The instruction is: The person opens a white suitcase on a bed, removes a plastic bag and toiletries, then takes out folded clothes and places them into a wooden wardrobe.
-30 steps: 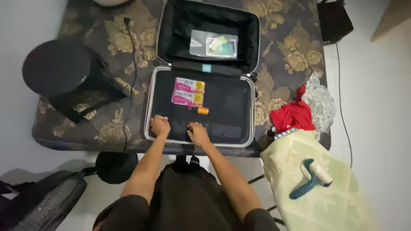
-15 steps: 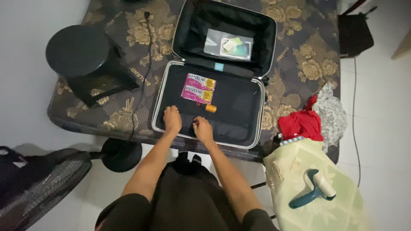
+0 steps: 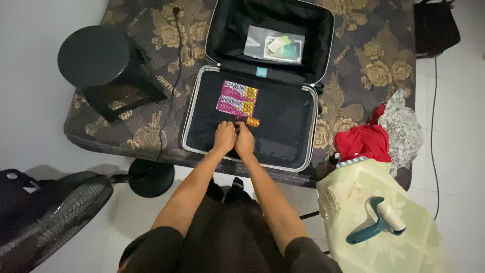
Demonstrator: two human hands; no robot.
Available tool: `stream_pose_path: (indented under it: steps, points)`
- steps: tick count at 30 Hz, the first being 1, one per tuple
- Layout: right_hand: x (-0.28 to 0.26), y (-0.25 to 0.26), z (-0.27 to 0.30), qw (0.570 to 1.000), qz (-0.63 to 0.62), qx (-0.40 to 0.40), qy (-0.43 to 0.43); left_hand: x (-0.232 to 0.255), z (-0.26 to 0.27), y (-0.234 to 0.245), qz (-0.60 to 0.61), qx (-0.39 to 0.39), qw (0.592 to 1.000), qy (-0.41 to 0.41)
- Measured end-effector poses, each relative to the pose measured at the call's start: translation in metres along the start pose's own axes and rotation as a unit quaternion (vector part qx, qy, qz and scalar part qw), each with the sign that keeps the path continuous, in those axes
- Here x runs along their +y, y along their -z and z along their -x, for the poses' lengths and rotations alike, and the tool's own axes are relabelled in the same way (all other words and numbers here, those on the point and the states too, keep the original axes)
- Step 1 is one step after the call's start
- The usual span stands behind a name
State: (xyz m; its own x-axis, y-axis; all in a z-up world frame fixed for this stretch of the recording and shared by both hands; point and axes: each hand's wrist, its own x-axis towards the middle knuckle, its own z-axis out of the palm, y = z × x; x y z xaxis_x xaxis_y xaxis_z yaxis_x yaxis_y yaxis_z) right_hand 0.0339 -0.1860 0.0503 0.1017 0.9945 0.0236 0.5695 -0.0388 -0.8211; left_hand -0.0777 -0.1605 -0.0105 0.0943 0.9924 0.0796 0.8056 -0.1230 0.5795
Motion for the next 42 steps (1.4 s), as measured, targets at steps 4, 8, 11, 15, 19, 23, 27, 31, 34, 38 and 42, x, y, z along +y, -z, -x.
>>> stream_pose_path:
  steps: [4, 8, 11, 15, 19, 23, 27, 31, 34, 38, 42]
  points:
    - [0.002, 0.003, 0.001, 0.999, 0.042, 0.003, 0.025, 0.005, -0.001, 0.011, 0.02, -0.013, 1.0, -0.01]
    - [0.009, -0.006, -0.002, 0.994, 0.092, 0.03, 0.041, 0.007, 0.0, 0.029, 0.077, -0.025, 0.996, -0.041]
    - [0.016, -0.014, -0.002, 0.997, 0.055, 0.056, 0.002, 0.005, 0.001, 0.035, 0.072, -0.05, 0.993, -0.08]
    - [0.029, -0.011, 0.003, 0.989, 0.067, 0.13, 0.016, -0.005, 0.003, 0.028, 0.018, -0.039, 0.997, -0.067]
    - [0.044, 0.023, 0.011, 0.973, 0.12, 0.195, -0.006, -0.024, 0.009, 0.03, -0.026, -0.111, 0.979, -0.167]
    - [0.045, 0.049, 0.014, 0.961, 0.146, 0.232, -0.036, -0.027, 0.015, 0.03, -0.076, -0.093, 0.965, -0.234]
    - [0.026, 0.039, 0.021, 0.954, 0.188, 0.233, -0.007, -0.027, 0.014, 0.035, -0.082, -0.071, 0.965, -0.239]
    - [0.014, 0.007, 0.026, 0.963, 0.222, 0.149, 0.045, -0.031, 0.013, 0.037, -0.087, -0.077, 0.974, -0.195]
    - [0.021, -0.013, 0.022, 0.962, 0.221, 0.14, 0.076, -0.032, 0.013, 0.033, -0.094, -0.082, 0.976, -0.179]
    - [0.031, -0.026, 0.024, 0.953, 0.255, 0.133, 0.098, -0.034, 0.007, 0.029, -0.075, -0.056, 0.977, -0.189]
    - [0.034, -0.03, 0.035, 0.962, 0.236, 0.138, 0.017, -0.032, -0.003, 0.018, -0.045, -0.106, 0.98, -0.16]
